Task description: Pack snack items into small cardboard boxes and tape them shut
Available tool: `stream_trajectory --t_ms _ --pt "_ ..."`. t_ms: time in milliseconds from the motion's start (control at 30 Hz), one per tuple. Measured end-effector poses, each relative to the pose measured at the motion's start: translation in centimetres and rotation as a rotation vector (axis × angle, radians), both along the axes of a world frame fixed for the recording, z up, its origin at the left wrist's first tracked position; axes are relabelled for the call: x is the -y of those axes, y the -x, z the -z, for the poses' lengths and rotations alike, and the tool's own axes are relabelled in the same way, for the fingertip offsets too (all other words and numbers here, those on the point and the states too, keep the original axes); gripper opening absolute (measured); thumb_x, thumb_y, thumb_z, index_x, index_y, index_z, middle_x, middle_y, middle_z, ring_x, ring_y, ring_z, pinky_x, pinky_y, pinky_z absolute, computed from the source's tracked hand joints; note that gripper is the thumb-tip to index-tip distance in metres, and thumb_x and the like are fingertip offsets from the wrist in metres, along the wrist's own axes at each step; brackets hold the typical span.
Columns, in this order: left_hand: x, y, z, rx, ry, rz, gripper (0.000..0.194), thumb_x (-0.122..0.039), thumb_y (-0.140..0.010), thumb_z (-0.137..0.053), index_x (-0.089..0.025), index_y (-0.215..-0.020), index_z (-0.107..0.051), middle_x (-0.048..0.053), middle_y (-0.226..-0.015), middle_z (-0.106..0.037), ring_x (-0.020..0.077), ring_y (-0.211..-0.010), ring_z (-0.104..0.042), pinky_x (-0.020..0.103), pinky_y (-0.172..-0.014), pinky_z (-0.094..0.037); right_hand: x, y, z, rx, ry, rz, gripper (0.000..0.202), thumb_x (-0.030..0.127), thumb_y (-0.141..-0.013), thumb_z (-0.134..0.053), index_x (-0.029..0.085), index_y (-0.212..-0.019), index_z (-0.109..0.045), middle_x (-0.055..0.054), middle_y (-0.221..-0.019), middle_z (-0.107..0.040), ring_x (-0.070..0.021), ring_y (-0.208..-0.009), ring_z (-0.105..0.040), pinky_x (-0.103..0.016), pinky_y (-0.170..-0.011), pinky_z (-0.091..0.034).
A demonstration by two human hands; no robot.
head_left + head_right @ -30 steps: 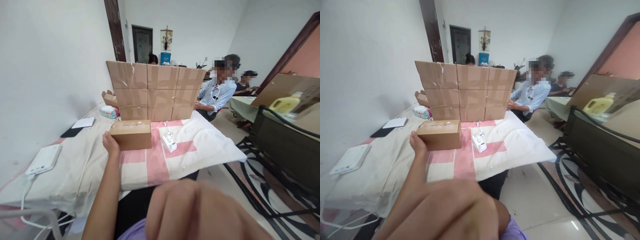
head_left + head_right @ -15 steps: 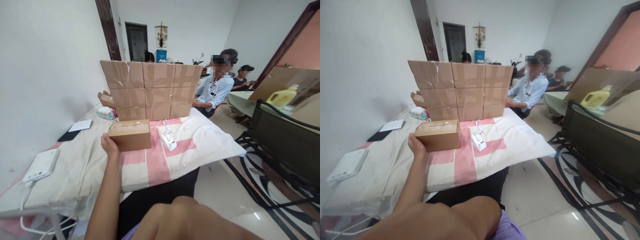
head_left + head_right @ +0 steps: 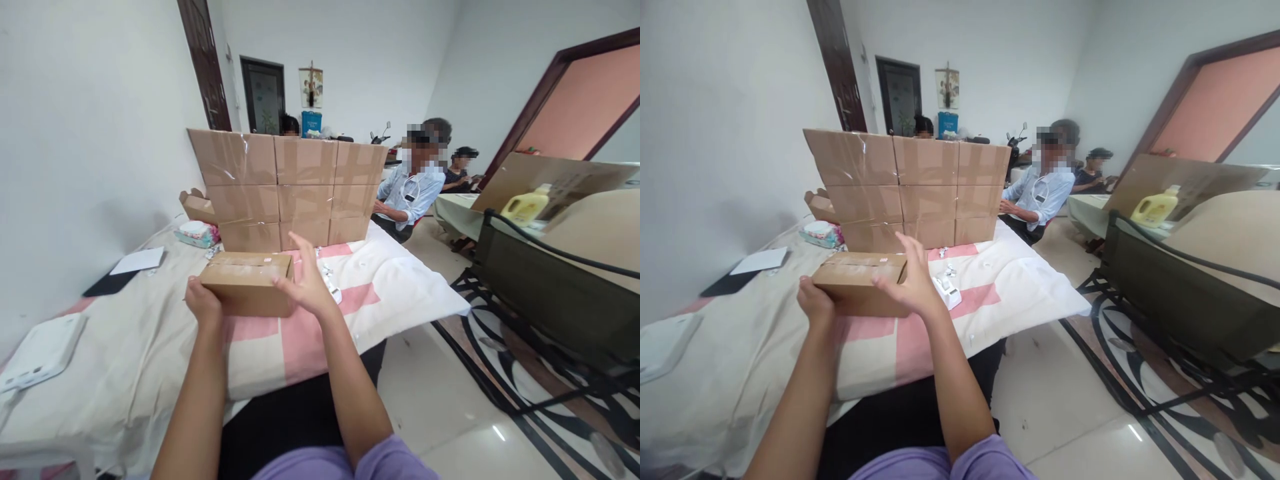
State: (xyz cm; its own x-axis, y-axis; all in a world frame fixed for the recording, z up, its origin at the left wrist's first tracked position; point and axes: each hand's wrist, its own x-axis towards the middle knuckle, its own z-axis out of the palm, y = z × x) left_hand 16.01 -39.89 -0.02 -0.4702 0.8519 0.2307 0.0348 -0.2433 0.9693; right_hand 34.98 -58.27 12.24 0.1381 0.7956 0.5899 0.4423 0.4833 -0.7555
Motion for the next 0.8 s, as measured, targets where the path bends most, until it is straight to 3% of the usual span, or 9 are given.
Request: stream_trajectory --t_ms 100,167,233,333,500,667,800 --pt "-0.1 -0.2 0.0 0.046 0.051 -0.05 0.048 -0.063 -0.093 -0.036 -0.023 -0.076 -0.054 0.006 -0.08 -0.061 0.0287 -0.086 -0.06 0.049 -0.095 -0.051 -3.0 -1.4 4.7 0.166 0.317 -0.024 0.125 0.063 -0.062 -0.088 0.035 -0.163 -0.02 -0.011 -0.172 -0.007 -0.0404 -0.16 -0.007 -0.062 -0.126 -0.021" --pt "-0.2 -0.3 -0.1 0.055 0.07 -0.057 0.048 -0.062 -0.093 -0.037 -0.022 -0.076 -0.057 0.007 -0.081 -0.062 0.0297 -0.086 -0.06 0.052 -0.097 -0.049 -3.8 -1.7 6.9 0.181 0.338 -0.017 0.13 0.058 -0.062 -0.09 0.034 -0.165 -0.014 -0.012 -0.173 0.002 -0.0378 -0.161 -0.003 -0.058 -0.128 -0.02" --pt "-0.2 -0.3 -0.1 0.06 0.079 -0.058 0.047 -0.061 -0.094 -0.038 -0.022 -0.077 -0.059 0.008 -0.083 -0.063 0.0296 -0.086 -0.06 0.052 -0.097 -0.049 -4.0 -1.9 7.9 0.155 0.328 -0.009 0.133 0.058 -0.065 -0.088 0.033 -0.166 -0.007 -0.013 -0.173 0.001 -0.0355 -0.161 -0.006 -0.055 -0.128 -0.022" --pt "-0.3 -0.2 0.0 0.071 0.087 -0.056 0.047 -0.059 -0.095 -0.038 -0.02 -0.079 -0.059 0.007 -0.085 -0.065 0.0282 -0.087 -0.059 0.051 -0.096 -0.049 -4.0 -2.4 8.0 0.117 0.354 -0.034 0.136 0.057 -0.065 -0.089 0.035 -0.166 -0.001 -0.014 -0.17 -0.012 -0.0348 -0.158 -0.02 -0.054 -0.126 -0.028" --pt "-0.1 -0.3 0.2 0.105 0.092 -0.03 0.05 -0.062 -0.095 -0.039 -0.019 -0.082 -0.061 0.007 -0.087 -0.066 0.0268 -0.088 -0.06 0.047 -0.091 -0.05 -4.0 -3.2 7.9 0.106 0.338 -0.066 0.128 0.05 -0.061 -0.091 0.034 -0.164 -0.017 -0.013 -0.164 -0.028 -0.0336 -0.15 -0.036 -0.05 -0.123 -0.034" --pt "0.0 -0.5 0.2 0.141 0.103 0.026 0.061 -0.069 -0.094 -0.023 -0.02 -0.084 -0.059 0.007 -0.086 -0.065 0.0236 -0.084 -0.061 0.038 -0.077 -0.051 -4.0 -3.2 8.1 0.018 0.186 -0.024 0.11 0.044 -0.059 -0.092 0.03 -0.154 -0.037 -0.011 -0.152 -0.043 -0.0312 -0.141 -0.045 -0.048 -0.12 -0.038" --pt "-0.6 -0.5 0.4 0.113 0.104 0.116 0.065 -0.063 -0.091 -0.011 -0.019 -0.082 -0.057 0.006 -0.082 -0.063 0.0181 -0.073 -0.059 0.029 -0.062 -0.044 -3.6 -4.3 7.2 -0.151 0.048 0.102 0.105 0.045 -0.064 -0.088 0.027 -0.152 -0.034 -0.013 -0.152 -0.044 -0.0301 -0.136 -0.05 -0.045 -0.111 -0.048"
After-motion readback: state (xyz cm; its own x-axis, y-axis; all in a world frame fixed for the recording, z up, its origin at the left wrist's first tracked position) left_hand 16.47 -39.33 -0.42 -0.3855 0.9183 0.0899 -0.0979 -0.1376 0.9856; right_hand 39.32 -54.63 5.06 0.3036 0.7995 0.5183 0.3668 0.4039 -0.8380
